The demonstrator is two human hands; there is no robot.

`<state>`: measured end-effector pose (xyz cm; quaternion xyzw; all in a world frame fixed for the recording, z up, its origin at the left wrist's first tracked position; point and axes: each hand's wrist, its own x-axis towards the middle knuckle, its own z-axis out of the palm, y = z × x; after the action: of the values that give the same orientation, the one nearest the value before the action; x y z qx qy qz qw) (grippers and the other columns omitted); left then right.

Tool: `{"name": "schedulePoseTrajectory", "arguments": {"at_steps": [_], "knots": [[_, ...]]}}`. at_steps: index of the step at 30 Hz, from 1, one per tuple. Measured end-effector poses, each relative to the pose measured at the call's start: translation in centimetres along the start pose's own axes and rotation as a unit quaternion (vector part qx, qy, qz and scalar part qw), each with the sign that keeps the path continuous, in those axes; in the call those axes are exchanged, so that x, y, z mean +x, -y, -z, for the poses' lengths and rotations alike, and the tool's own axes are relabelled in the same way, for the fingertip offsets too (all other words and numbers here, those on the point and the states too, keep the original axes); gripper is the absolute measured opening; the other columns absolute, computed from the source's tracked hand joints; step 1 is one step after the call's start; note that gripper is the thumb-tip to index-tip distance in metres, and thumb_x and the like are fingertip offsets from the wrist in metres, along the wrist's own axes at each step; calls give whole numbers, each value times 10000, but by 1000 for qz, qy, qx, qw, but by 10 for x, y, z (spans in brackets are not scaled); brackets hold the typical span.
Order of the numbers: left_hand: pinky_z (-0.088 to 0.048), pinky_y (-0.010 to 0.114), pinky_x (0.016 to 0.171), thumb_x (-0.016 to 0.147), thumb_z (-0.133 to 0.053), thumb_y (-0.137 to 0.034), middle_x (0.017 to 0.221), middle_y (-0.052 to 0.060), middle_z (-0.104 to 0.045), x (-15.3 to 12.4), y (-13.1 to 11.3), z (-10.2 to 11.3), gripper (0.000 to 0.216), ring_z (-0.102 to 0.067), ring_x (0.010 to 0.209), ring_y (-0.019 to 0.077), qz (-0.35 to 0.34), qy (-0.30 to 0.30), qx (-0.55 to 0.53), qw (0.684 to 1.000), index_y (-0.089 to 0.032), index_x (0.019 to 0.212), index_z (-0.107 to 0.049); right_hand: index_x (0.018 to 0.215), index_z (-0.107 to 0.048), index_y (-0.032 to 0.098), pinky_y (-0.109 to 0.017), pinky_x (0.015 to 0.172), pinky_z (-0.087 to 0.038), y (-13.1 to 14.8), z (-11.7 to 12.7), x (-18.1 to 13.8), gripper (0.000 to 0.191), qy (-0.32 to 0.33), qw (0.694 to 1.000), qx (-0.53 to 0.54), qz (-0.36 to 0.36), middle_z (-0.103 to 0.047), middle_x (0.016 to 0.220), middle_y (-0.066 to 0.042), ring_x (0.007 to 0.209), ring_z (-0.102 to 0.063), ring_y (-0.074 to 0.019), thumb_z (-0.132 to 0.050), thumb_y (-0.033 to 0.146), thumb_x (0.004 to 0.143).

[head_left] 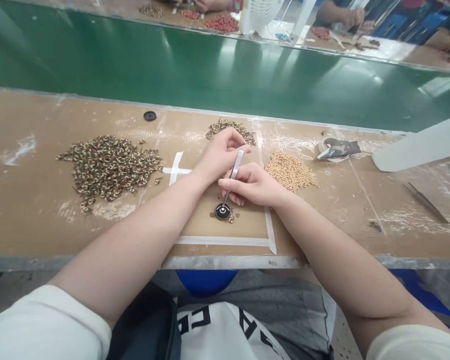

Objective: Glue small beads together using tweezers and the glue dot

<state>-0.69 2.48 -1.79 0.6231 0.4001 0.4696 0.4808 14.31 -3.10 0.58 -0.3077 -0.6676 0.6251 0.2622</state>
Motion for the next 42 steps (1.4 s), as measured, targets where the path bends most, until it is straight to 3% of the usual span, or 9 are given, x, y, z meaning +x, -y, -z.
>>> {"name": "schedulePoseTrajectory", "arguments": {"at_steps": [3, 9, 16, 26, 35, 42], "knots": [[-545, 276, 645, 929, -743, -172, 930, 9, -756, 0, 2, -1, 188, -664, 665, 121, 26, -11, -25, 999, -235, 1033, -599, 761, -732, 155, -196, 441, -465, -1, -1, -1, 472, -6, 1000, -5, -7, -635, 560, 13, 453, -575, -88, -780, 585, 949], [-576, 311, 669, 914, -769, -154, 906, 45, -757, 0, 0, -3, 100, -708, 748, 165, 41, -4, -41, 998, -192, 960, -689, 754, -735, 166, -206, 444, -465, -2, -3, -1, 458, -9, 1000, -18, -15, -635, 570, 10, 462, -585, -98, -793, 582, 937], [-626, 312, 865, 872, -806, -115, 940, 52, -790, -1, -6, -5, 76, -757, 967, 189, 28, -4, -24, 999, -145, 911, -748, 751, -739, 169, -219, 447, -467, -1, -4, -2, 484, -12, 999, -32, -16, -637, 571, 2, 456, -576, -101, -762, 608, 953], [-589, 336, 984, 936, -743, -111, 1082, 85, -827, 1, -3, -3, 146, -748, 1099, 207, 12, -9, -16, 1000, -150, 1058, -814, 748, -743, 163, -212, 446, -460, -1, -4, -2, 479, -8, 999, -26, -17, -639, 568, 2, 453, -573, -96, -774, 597, 949], [-598, 344, 937, 991, -663, -112, 1150, 103, -820, 2, -1, -3, 244, -767, 1003, 199, 32, 3, -17, 999, -143, 1204, -778, 747, -755, 151, -197, 437, -459, -1, -2, -1, 406, -2, 1000, -8, -15, -651, 562, 12, 450, -580, -94, -877, 513, 887], [-563, 274, 646, 946, -736, -149, 998, 72, -814, 1, 0, -4, 153, -766, 851, 203, 39, -9, -28, 999, -182, 1089, -691, 739, -757, 156, -203, 435, -463, -4, -4, -1, 418, -7, 1000, -15, -18, -650, 553, 9, 442, -578, -97, -873, 531, 883]]}}
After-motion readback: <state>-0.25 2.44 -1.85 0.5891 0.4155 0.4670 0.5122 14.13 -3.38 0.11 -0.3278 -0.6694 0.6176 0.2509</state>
